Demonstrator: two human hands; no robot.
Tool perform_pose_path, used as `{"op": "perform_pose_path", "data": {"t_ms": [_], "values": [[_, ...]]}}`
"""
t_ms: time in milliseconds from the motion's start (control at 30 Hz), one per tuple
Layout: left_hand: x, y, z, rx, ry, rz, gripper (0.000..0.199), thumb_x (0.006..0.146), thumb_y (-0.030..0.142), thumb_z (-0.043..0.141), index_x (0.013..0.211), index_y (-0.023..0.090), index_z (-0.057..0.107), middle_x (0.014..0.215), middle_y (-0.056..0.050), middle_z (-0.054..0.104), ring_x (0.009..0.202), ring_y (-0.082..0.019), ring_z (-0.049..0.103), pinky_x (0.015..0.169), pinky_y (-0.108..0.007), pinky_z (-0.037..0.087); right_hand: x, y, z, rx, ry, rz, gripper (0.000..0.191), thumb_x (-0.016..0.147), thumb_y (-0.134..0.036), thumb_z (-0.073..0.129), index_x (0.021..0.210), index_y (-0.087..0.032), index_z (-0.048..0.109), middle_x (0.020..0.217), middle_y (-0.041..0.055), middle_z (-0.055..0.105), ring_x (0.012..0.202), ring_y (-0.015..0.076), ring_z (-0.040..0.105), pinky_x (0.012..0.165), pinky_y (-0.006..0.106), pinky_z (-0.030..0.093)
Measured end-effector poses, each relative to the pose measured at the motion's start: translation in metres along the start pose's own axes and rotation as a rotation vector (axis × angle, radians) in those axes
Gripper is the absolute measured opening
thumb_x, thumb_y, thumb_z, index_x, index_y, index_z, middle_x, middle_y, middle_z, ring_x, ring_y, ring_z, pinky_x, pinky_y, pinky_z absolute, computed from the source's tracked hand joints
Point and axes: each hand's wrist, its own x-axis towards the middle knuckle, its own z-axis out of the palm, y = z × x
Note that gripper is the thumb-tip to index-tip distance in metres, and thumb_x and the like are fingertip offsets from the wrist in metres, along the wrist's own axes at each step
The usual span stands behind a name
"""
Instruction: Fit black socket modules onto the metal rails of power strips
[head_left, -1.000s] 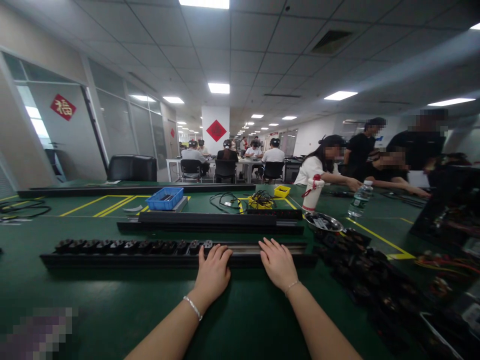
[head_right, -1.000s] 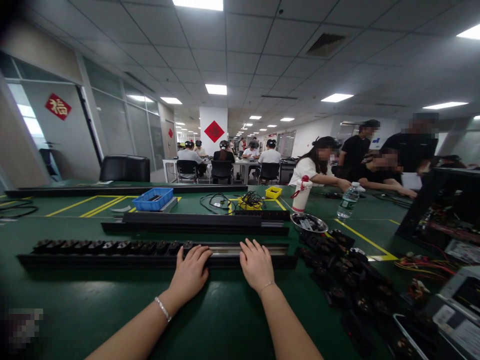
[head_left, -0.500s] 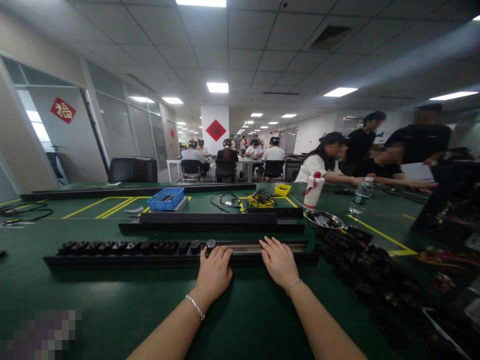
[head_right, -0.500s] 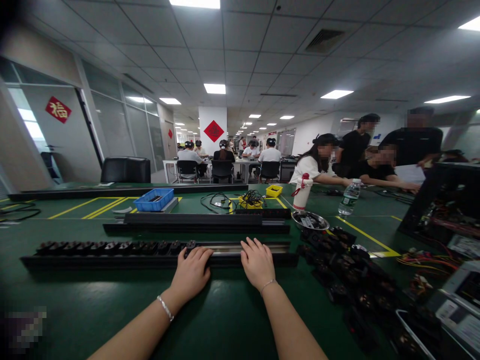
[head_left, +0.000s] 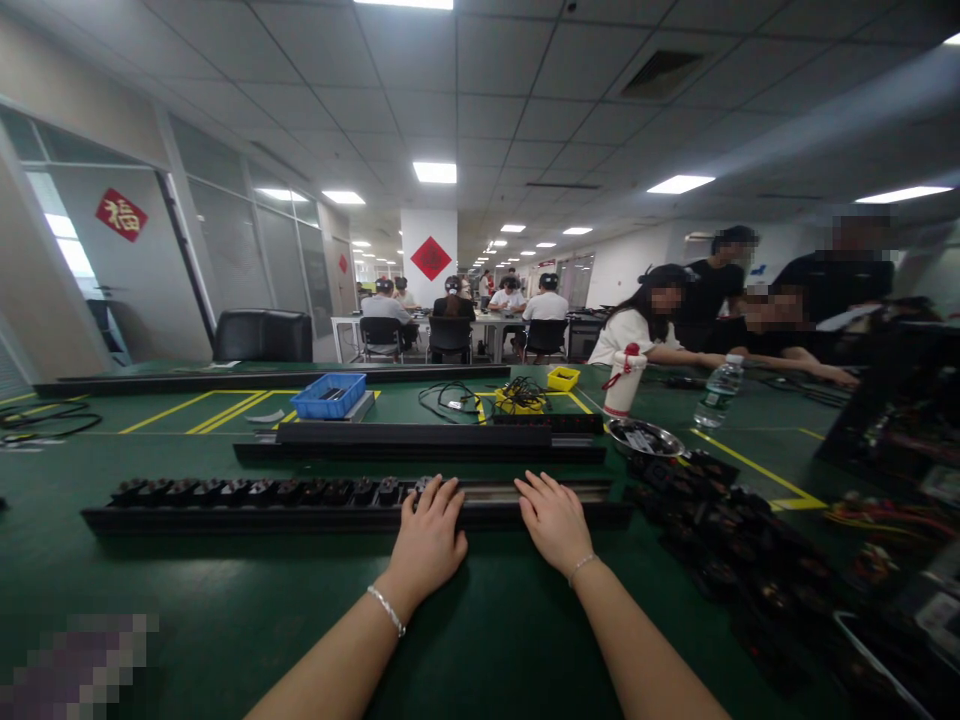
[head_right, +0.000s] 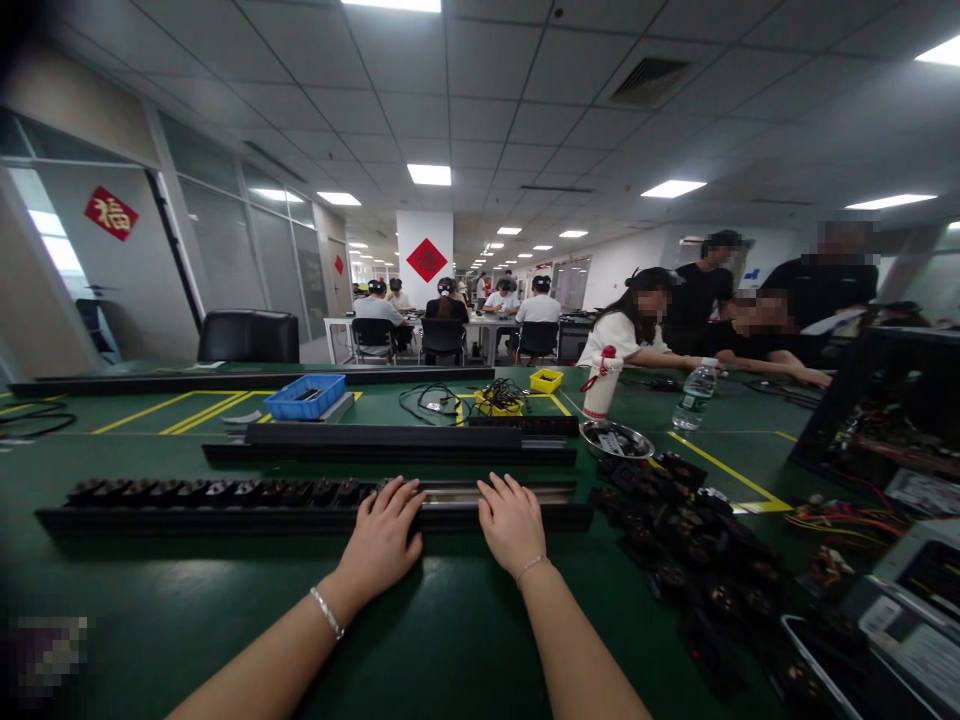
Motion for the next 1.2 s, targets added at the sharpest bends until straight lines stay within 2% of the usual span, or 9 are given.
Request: {"op": "perform_pose_path", "data": {"t_ms": [267, 400, 500, 567, 633, 967, 1200], "values": [[0.001, 0.0, 0.001, 0.03, 0.034, -0.009, 0.042, 0.074, 0.024, 0.049, 0.117, 0.024, 0.053, 0.146, -0.004, 0.026, 0.134, -0.027, 0.017, 0.098, -0.044, 0.033, 0.0, 0.0, 0.0, 0.009, 0.01, -0.007, 0.041, 0.089, -0.034, 0.029, 0.121, -0.03, 0.053, 0.132, -0.002, 0.047, 0.124, 0.019, 0.036, 0.1, 0.039, 0.025], [0.0, -0.002, 0.003, 0.053, 0.087, -0.068, 0.057, 0.073, 0.027, 0.052, 0.129, 0.025, 0.04, 0.148, -0.007, 0.021, 0.135, -0.028, 0.014, 0.102, -0.046, 0.028, 0.0, 0.0, 0.001, 0.006, 0.009, 0.003, 0.04, 0.088, -0.034, 0.03, 0.12, -0.031, 0.054, 0.132, -0.0014, 0.048, 0.124, 0.0187, 0.036, 0.1, 0.039, 0.025], [0.0, -0.004, 0.009, 0.112, 0.126, -0.19, 0.071, 0.074, 0.032, 0.051, 0.137, 0.014, 0.025, 0.144, -0.016, 0.026, 0.133, -0.03, 0.021, 0.105, -0.049, 0.021, 0.0, 0.0, 0.001, 0.007, 0.01, 0.007, 0.04, 0.088, -0.034, 0.029, 0.12, -0.031, 0.054, 0.132, -0.0021, 0.048, 0.124, 0.0185, 0.036, 0.101, 0.039, 0.025], [0.0, -0.006, 0.013, 0.137, 0.111, -0.228, 0.073, 0.075, 0.034, 0.049, 0.137, 0.006, 0.023, 0.14, -0.021, 0.033, 0.13, -0.03, 0.029, 0.106, -0.047, 0.019, 0.0, -0.001, 0.0, 0.006, 0.005, 0.009, 0.041, 0.088, -0.034, 0.029, 0.12, -0.031, 0.054, 0.132, -0.0023, 0.047, 0.125, 0.0183, 0.036, 0.101, 0.039, 0.025], [0.0, -0.007, 0.015, 0.146, 0.091, -0.228, 0.072, 0.076, 0.036, 0.048, 0.135, 0.003, 0.025, 0.136, -0.023, 0.037, 0.128, -0.029, 0.033, 0.106, -0.046, 0.019, 0.0, -0.001, -0.001, 0.003, -0.004, 0.012, 0.041, 0.089, -0.034, 0.029, 0.121, -0.032, 0.053, 0.132, -0.0022, 0.047, 0.125, 0.0179, 0.035, 0.101, 0.039, 0.025], [0.001, -0.009, 0.011, 0.119, 0.081, -0.208, 0.064, 0.077, 0.036, 0.046, 0.131, 0.006, 0.032, 0.126, -0.02, 0.048, 0.119, -0.028, 0.043, 0.104, -0.045, 0.022, 0.0, -0.001, -0.002, 0.01, -0.008, 0.015, 0.041, 0.088, -0.034, 0.029, 0.121, -0.031, 0.053, 0.132, -0.0025, 0.047, 0.125, 0.0178, 0.035, 0.1, 0.038, 0.025], [0.003, -0.006, 0.008, 0.093, 0.065, -0.219, 0.061, 0.077, 0.032, 0.045, 0.132, 0.01, 0.033, 0.13, -0.018, 0.046, 0.117, -0.026, 0.045, 0.104, -0.047, 0.02, 0.0, -0.001, 0.0, -0.011, 0.013, 0.005, 0.04, 0.088, -0.034, 0.031, 0.12, -0.031, 0.054, 0.131, -0.0013, 0.048, 0.124, 0.0183, 0.036, 0.099, 0.038, 0.026]]}}
